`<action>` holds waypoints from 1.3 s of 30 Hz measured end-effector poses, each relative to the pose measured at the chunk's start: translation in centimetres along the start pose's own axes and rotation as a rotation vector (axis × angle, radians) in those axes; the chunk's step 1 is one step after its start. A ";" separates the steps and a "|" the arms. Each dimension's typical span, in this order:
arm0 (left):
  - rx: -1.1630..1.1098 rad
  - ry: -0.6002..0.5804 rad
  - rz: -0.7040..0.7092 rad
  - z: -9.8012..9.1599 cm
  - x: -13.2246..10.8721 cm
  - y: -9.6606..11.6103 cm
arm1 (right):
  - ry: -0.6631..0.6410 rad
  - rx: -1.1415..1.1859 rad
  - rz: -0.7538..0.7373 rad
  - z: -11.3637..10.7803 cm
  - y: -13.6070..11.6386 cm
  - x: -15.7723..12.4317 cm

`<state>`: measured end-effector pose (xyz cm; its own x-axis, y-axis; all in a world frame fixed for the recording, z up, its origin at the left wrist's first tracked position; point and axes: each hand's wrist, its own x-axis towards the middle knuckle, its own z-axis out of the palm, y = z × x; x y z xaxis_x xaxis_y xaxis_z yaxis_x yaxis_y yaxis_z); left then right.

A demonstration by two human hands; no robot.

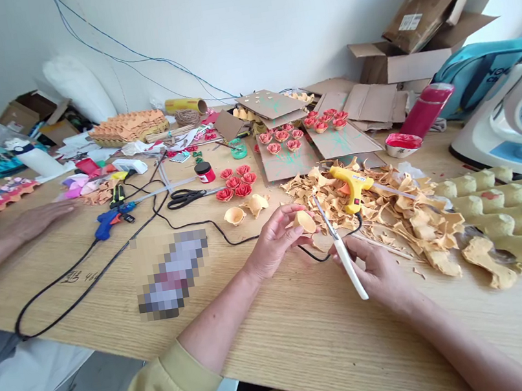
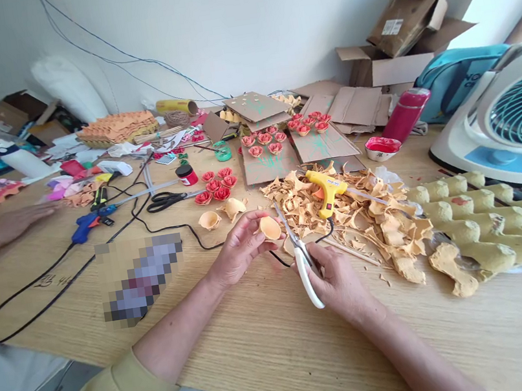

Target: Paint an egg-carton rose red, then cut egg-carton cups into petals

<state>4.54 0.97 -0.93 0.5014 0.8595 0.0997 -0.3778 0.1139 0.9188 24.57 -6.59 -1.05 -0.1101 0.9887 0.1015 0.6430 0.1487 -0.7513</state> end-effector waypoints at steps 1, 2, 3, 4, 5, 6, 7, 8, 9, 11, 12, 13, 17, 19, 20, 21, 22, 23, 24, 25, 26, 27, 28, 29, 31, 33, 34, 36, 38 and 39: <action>-0.012 0.007 -0.005 0.0 0.0 0.1 | 0.001 -0.018 -0.010 0.0 -0.1 0.0; -0.020 0.013 -0.010 0.0 0.0 0.1 | 0.003 -0.032 -0.022 0.0 -0.2 0.0; -0.023 0.019 -0.012 0.0 0.0 0.0 | 0.005 -0.042 -0.035 0.0 -0.3 0.0; -0.021 0.024 -0.013 -0.1 0.0 0.0 | 0.008 -0.050 -0.048 -0.1 -0.4 0.0; -0.016 0.029 -0.018 -0.1 0.0 -0.1 | 0.011 -0.058 -0.058 -0.1 -0.5 0.0; -0.013 0.036 -0.025 -0.2 0.1 -0.2 | 0.010 -0.064 -0.066 -0.2 -0.5 0.0; -0.015 0.045 -0.033 -0.3 0.1 -0.3 | 0.010 -0.070 -0.072 -0.2 -0.6 0.0; -0.024 0.051 -0.043 -0.4 0.2 -0.3 | 0.008 -0.074 -0.075 -0.2 -0.6 -0.1; -0.040 0.057 -0.055 -0.5 0.2 -0.4 | 0.011 -0.077 -0.077 -0.2 -0.5 -0.1; -0.080 0.066 -0.080 -0.6 0.4 -0.3 | 0.017 -0.079 -0.080 -0.1 -0.3 -0.1; -0.100 0.069 -0.091 -0.7 0.5 -0.3 | 0.020 -0.080 -0.081 -0.1 -0.2 -0.1; -0.117 0.072 -0.102 -0.7 0.5 -0.3 | 0.021 -0.082 -0.083 0.0 -0.1 -0.1; -0.141 0.078 -0.115 -0.8 0.7 -0.2 | 0.011 -0.088 -0.080 0.1 0.0 -0.1; -0.139 0.064 -0.099 -0.9 0.7 -0.2 | 0.009 -0.088 -0.073 0.0 0.0 -0.1; -0.135 0.052 -0.087 -0.9 0.7 -0.2 | 0.007 -0.086 -0.070 0.0 0.0 -0.1; -0.118 0.038 -0.069 -1.0 0.7 -0.2 | 0.008 -0.084 -0.069 0.0 0.0 -0.1; -0.079 0.028 -0.043 -1.0 0.6 -0.2 | 0.007 -0.080 -0.069 0.0 0.0 -0.1; -0.009 0.023 -0.003 -1.1 0.6 -0.2 | 0.006 -0.075 -0.070 0.0 0.0 -0.1; 0.096 0.028 0.053 -1.2 0.5 -0.1 | 0.006 -0.071 -0.070 0.0 0.0 -0.1; 0.232 0.038 0.122 -1.3 0.4 0.0 | 0.006 -0.068 -0.069 0.0 0.1 0.0; 0.388 0.043 0.197 -1.3 0.4 0.2 | 0.007 -0.068 -0.070 0.0 0.2 0.0; 0.549 0.040 0.272 -1.4 0.4 0.3 | 0.010 -0.068 -0.071 0.0 0.3 0.0; 0.698 0.031 0.339 -1.5 0.3 0.3 | 0.011 -0.069 -0.072 0.1 0.4 0.0; 0.825 0.021 0.394 -1.6 0.3 0.4 | 0.014 -0.069 -0.071 0.1 0.5 -0.1; 1.006 0.000 0.454 -1.8 0.4 0.2 | 0.019 -0.067 -0.069 0.2 0.7 -0.1; 1.115 -0.036 0.463 -2.0 0.5 -0.1 | 0.024 -0.063 -0.066 0.2 0.7 -0.1; 1.157 -0.064 0.465 -2.1 0.6 -0.3 | 0.027 -0.062 -0.065 0.2 0.7 -0.1; 1.221 -0.073 0.496 -2.3 0.7 -0.5 | 0.033 -0.065 -0.056 0.1 0.6 0.0; 1.284 -0.003 0.548 -2.5 0.8 -0.5 | 0.035 -0.071 -0.050 0.1 0.7 0.0; 1.320 0.028 0.566 -2.5 0.8 -0.5 | 0.035 -0.074 -0.051 0.1 0.7 0.0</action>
<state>3.15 2.86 -2.30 0.5092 0.6435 0.5715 0.4753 -0.7639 0.4366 24.95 -6.46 -1.65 -0.1186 0.9797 0.1619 0.6915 0.1985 -0.6946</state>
